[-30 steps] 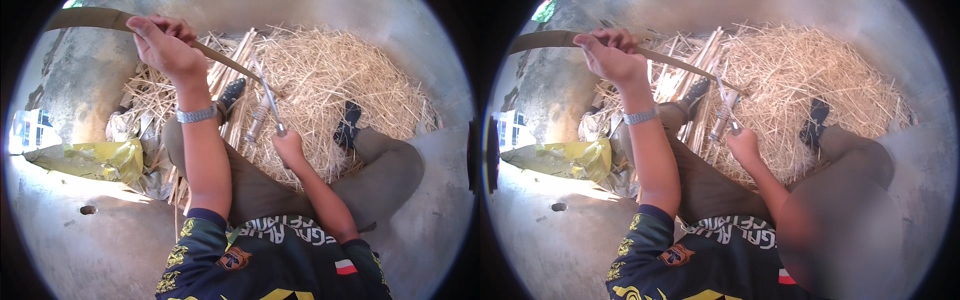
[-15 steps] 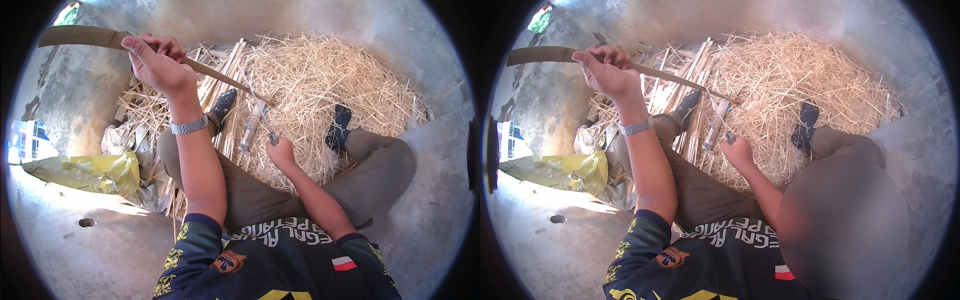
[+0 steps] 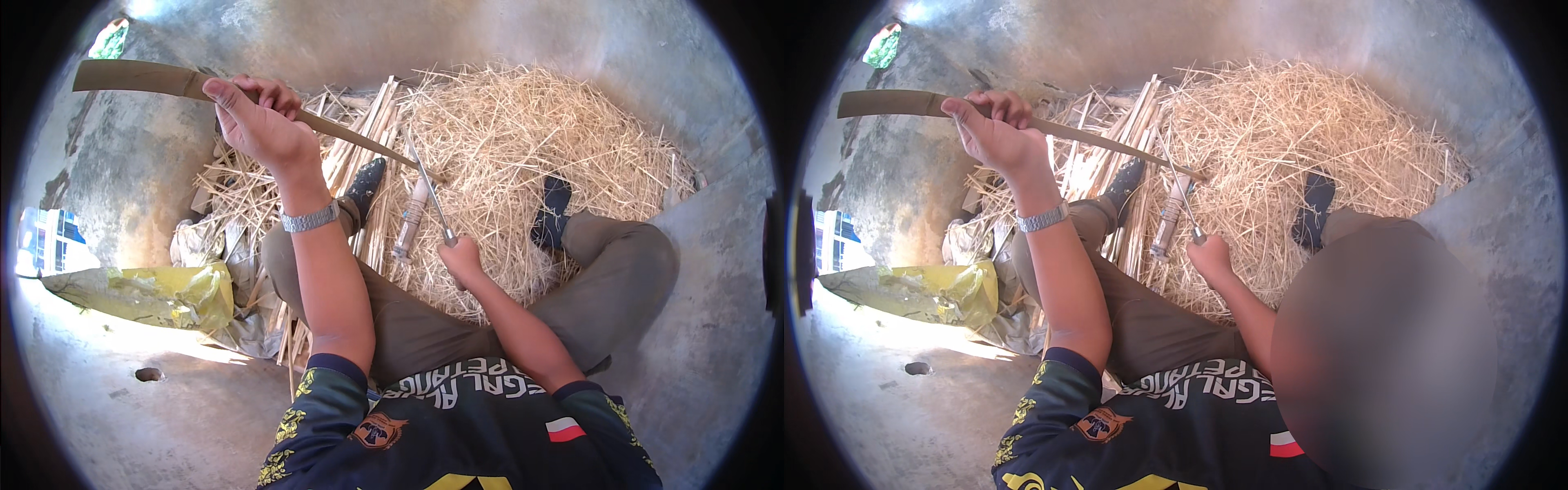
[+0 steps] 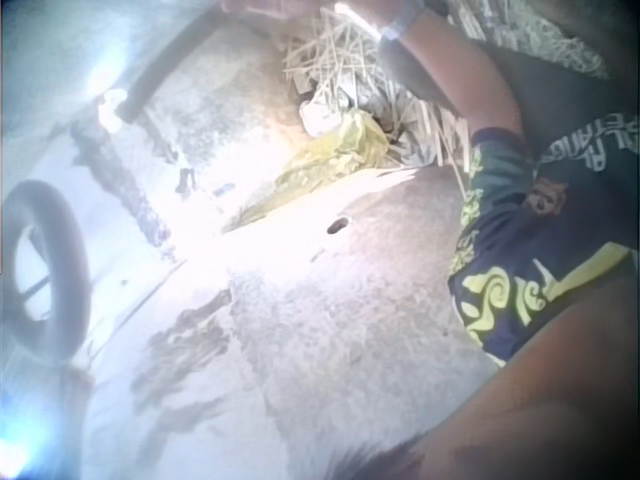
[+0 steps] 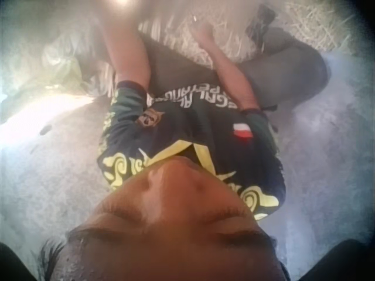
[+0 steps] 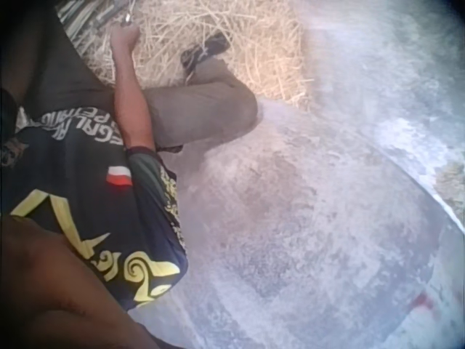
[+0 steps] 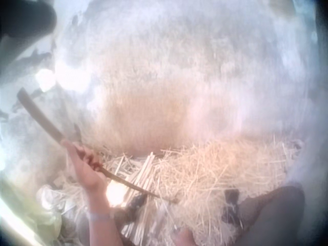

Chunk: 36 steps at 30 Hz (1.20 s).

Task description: The person sits cross-legged on a concrete floor and uses a machete to split long bamboo strips into thinner slats. They hold the bamboo with their left hand and strike it with the machete in their right hand, creating a pile of processed bamboo pieces.

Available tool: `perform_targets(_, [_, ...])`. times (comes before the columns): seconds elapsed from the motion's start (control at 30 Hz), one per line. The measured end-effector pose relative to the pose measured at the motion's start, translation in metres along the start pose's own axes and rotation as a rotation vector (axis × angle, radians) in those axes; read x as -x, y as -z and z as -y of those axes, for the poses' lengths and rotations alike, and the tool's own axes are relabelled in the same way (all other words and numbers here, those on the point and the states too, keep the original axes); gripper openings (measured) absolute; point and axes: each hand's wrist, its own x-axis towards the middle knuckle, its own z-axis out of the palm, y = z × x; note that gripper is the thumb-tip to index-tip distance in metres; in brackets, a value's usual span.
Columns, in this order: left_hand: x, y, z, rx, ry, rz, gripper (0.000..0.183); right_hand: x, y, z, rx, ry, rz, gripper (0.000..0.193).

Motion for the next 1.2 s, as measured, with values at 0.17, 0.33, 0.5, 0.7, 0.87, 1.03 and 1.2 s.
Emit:
perform_targets(0.17, [0.006,-0.013,-0.001,0.065,0.044,0.058,0.052,-0.024,-0.008,-0.036,-0.110,-0.321,-0.094,0.027])
perform_targets(0.33, [0.007,-0.022,-0.005,0.064,0.069,0.084,0.050,-0.026,-0.008,-0.042,-0.185,-0.425,-0.054,0.025])
perform_targets(0.5, [0.004,-0.015,-0.012,0.008,0.061,0.099,0.039,-0.022,-0.006,-0.025,-0.448,-0.440,-0.078,0.019])
perform_targets(0.7, [-0.005,-0.008,-0.080,0.198,0.062,0.419,0.031,-0.020,0.002,-0.007,-0.563,-0.077,-0.255,0.028])
perform_targets(0.87, [-0.033,-0.033,-0.137,0.381,0.213,0.938,0.027,-0.006,0.018,0.034,-0.564,0.256,-0.227,0.058])
perform_targets(1.03, [-0.092,-0.100,-0.158,0.491,0.448,1.519,0.037,0.032,0.050,0.085,-0.588,0.337,0.011,0.070])
perform_targets(1.2, [-0.096,-0.189,-0.150,0.618,0.420,1.677,0.046,0.053,0.063,0.113,-0.634,0.338,0.257,0.066])
